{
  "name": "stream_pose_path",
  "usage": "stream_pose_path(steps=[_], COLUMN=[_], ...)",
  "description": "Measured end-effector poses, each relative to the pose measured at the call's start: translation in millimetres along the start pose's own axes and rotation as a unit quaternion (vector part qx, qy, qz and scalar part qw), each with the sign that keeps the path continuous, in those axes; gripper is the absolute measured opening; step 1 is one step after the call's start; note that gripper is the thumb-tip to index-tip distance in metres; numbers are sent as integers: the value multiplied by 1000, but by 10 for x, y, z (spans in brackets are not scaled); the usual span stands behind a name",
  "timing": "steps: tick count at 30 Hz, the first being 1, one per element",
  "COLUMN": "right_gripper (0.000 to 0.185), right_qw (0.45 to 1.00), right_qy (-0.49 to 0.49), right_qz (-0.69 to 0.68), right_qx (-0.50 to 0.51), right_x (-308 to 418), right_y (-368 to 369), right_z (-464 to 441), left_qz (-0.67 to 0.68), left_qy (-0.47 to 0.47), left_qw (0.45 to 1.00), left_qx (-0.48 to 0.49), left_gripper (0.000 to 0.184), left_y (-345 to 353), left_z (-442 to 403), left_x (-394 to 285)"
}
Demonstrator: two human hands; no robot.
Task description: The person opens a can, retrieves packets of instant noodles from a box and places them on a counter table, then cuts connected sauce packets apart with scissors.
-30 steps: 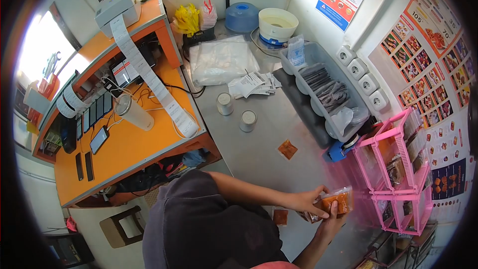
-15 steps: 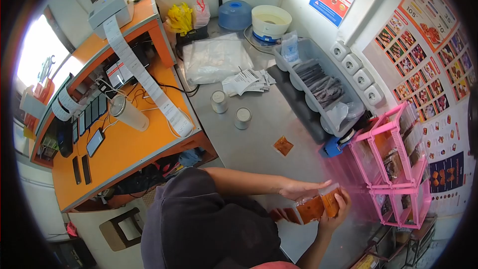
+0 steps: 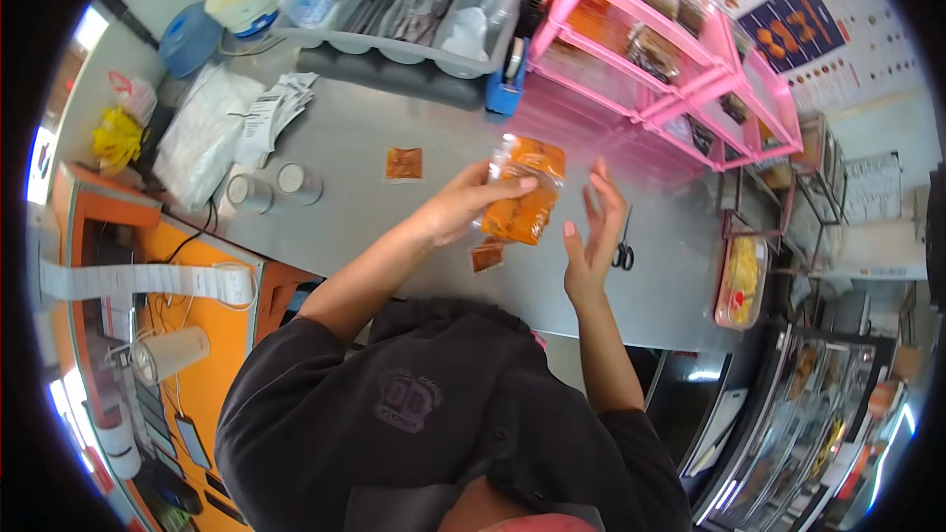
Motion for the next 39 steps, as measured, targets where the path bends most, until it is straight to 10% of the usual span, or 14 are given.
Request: stream_pose_path(steps=[3,6,18,24,30,33,39], right_gripper=[61,54,30,33,35,37,34], right_qw=[945,947,878,881,862,869,874], right_qy=[202,204,391,372,291,260,240], right_qz=[-254,-239,-269,-287,-392,-384,-368], right_qx=[51,64,-68,-52,-138,-170,-207], right_x=[-237,-258,-375,-317,-250,-277,-301], right_y=[58,152,111,28,-223,-417,-603], right_z=[168,276,431,358,72,-94,-111], left_qz=[-14,-185,-57,38,-87,-9,156], left_qy=[52,211,32,90,-189,-111,-203], left_qw=[998,960,998,995,958,952,961], left_qx=[-41,-15,0,24,198,284,107], left_gripper=[50,56,50,60,77,77,67], left_y=[72,206,55,126,43,146,166], left_z=[-7,-42,-360,-278,0,73,28], left_x=[-93,-234,235,295,1016,1184,1399])
Point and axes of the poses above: each hand's wrist, its own z-axis away from the middle knuckle, its own y-axis out of the palm, x = y × z, the point moved 4 cm from there along -z, towards the middle knuckle, and after that the axes turned 8 degrees about -z, right-handed, at the moved point
